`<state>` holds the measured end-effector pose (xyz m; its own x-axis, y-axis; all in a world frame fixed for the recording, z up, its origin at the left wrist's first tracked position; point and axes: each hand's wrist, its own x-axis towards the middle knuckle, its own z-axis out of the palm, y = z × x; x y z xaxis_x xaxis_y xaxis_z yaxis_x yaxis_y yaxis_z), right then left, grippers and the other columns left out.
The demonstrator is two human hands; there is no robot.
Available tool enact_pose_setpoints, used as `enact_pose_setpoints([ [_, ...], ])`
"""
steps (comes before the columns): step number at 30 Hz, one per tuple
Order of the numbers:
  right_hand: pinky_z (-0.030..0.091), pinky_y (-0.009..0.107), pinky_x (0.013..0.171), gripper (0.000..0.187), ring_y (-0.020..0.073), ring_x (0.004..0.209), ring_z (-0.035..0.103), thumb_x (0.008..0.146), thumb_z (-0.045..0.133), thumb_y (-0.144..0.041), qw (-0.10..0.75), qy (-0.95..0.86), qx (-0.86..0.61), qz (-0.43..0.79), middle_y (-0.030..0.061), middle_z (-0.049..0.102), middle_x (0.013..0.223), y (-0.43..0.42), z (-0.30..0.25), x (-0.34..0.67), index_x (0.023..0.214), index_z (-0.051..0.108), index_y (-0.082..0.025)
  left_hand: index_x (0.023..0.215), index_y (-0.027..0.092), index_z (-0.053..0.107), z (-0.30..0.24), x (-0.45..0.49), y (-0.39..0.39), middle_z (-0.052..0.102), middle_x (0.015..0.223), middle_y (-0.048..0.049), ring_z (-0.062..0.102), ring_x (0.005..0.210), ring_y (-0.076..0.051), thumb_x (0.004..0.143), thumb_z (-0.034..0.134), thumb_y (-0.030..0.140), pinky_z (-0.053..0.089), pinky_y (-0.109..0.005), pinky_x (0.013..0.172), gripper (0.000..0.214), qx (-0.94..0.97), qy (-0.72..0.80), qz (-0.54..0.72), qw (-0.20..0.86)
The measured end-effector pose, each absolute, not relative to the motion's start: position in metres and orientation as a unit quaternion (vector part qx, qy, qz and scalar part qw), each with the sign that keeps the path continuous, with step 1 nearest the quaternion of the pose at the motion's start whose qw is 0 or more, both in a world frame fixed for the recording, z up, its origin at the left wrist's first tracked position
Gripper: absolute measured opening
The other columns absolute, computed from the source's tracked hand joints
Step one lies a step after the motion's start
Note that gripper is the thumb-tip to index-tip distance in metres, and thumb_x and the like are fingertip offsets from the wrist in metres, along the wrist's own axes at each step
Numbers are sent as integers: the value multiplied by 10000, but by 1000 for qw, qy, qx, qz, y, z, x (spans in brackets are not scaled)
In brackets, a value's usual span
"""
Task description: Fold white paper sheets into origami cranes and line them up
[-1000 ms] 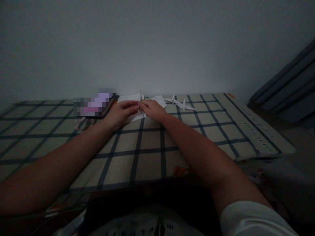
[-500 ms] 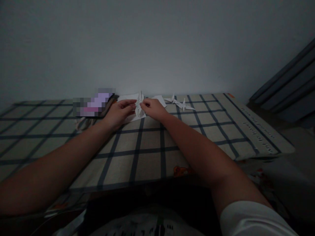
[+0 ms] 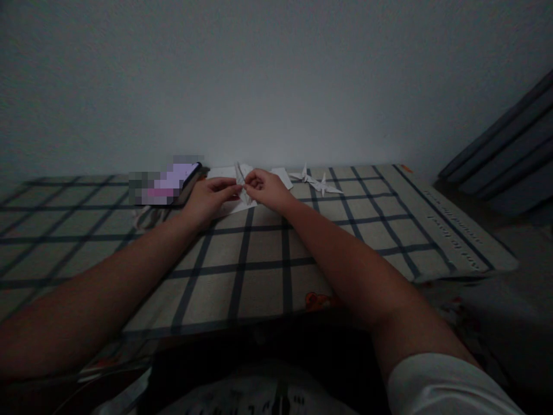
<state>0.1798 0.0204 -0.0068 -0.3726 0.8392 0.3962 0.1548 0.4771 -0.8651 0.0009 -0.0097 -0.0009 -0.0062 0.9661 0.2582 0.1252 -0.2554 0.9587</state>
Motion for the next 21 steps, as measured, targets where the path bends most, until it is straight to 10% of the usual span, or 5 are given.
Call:
enact_pose_setpoints([
  [21,506,196,606,48,72,601,603,871,592,-139,438,-682,-313,495,-47,596,687,23,-3,178,880,579,-183,801,171,710,0,2,-10,711,833,-37,640,752,-154,628,790,333,563,-327,791,250,556,444,542,447],
])
